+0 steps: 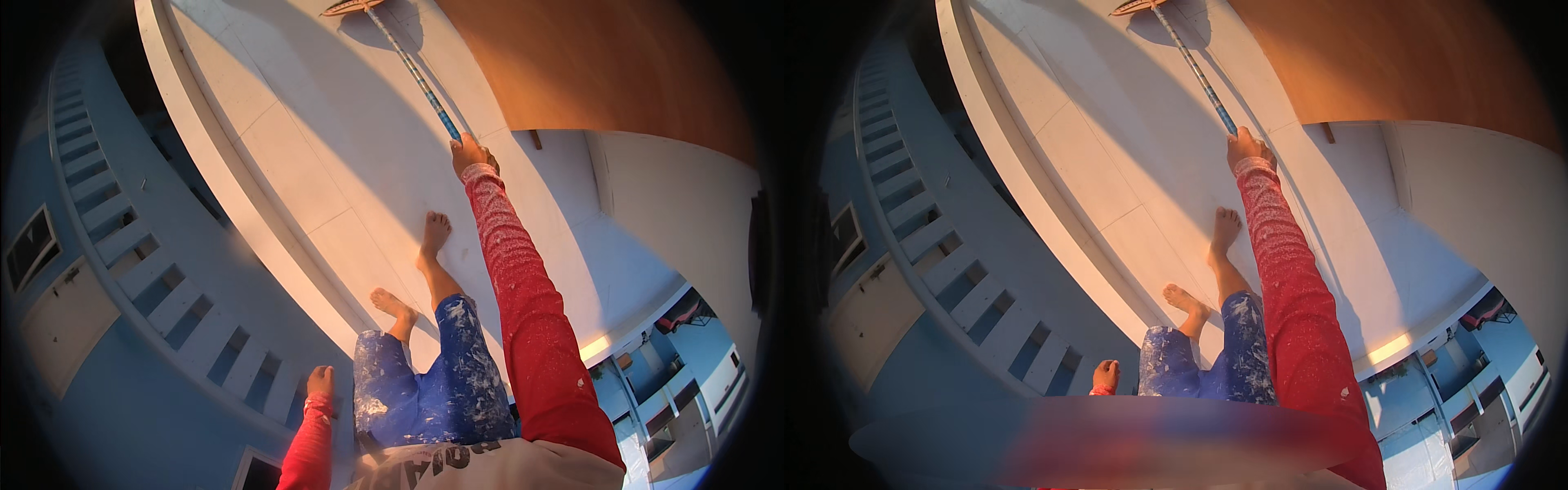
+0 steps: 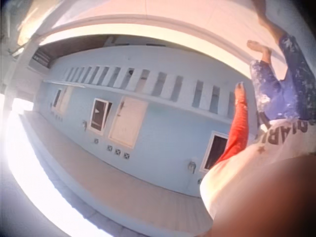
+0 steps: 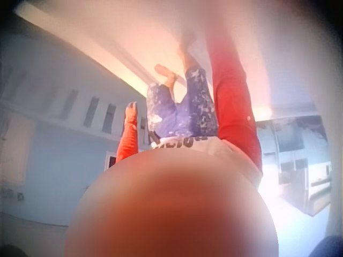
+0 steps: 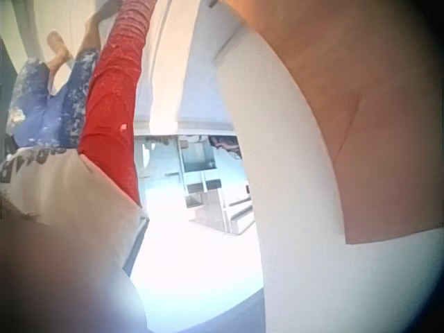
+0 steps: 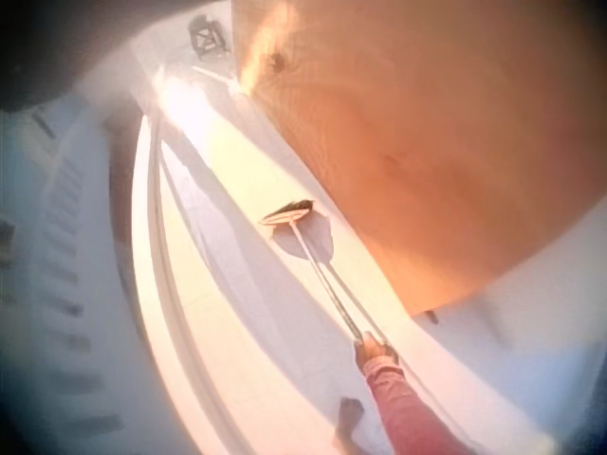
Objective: The person sweeps a tiled floor on a rooftop terrace using a broom. They move debris toward a central area while navigating around construction materials and other people.
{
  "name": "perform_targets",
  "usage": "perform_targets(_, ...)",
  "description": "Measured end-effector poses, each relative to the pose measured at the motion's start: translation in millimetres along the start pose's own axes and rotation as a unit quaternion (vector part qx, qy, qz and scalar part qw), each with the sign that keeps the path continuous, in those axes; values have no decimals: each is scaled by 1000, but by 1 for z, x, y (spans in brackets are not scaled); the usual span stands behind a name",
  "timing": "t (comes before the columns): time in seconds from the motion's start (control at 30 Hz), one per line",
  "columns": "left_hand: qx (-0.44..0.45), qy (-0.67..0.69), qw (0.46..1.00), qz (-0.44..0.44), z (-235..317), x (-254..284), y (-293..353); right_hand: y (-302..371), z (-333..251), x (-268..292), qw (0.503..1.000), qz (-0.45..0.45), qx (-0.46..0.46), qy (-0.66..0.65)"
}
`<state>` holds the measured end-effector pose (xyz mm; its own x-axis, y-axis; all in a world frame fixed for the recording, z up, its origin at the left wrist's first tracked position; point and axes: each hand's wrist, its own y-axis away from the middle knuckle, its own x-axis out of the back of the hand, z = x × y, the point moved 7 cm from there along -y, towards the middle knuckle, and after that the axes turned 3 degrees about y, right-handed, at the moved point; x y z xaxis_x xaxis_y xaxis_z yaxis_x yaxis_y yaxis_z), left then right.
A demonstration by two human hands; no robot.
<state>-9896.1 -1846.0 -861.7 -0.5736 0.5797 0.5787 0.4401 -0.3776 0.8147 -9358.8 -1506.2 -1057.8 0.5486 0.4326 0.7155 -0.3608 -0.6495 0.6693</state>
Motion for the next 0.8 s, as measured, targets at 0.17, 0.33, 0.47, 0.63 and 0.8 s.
perform_targets(0.17,6,-6,999,47,58,45,13,137,79,55,997,43,22,-60)
perform_targets(0.33,105,-57,989,-92,-24,11,65,373,262,65,973,-124,-170,91)
perform_targets(0.47,118,-101,971,-183,-64,-22,88,389,301,42,982,-94,-146,71)
perform_targets(0.63,65,-45,974,-214,5,-7,46,208,107,90,997,19,-72,-14)
perform_targets(0.8,47,62,993,-92,68,40,-15,-1,-185,283,990,109,30,84)
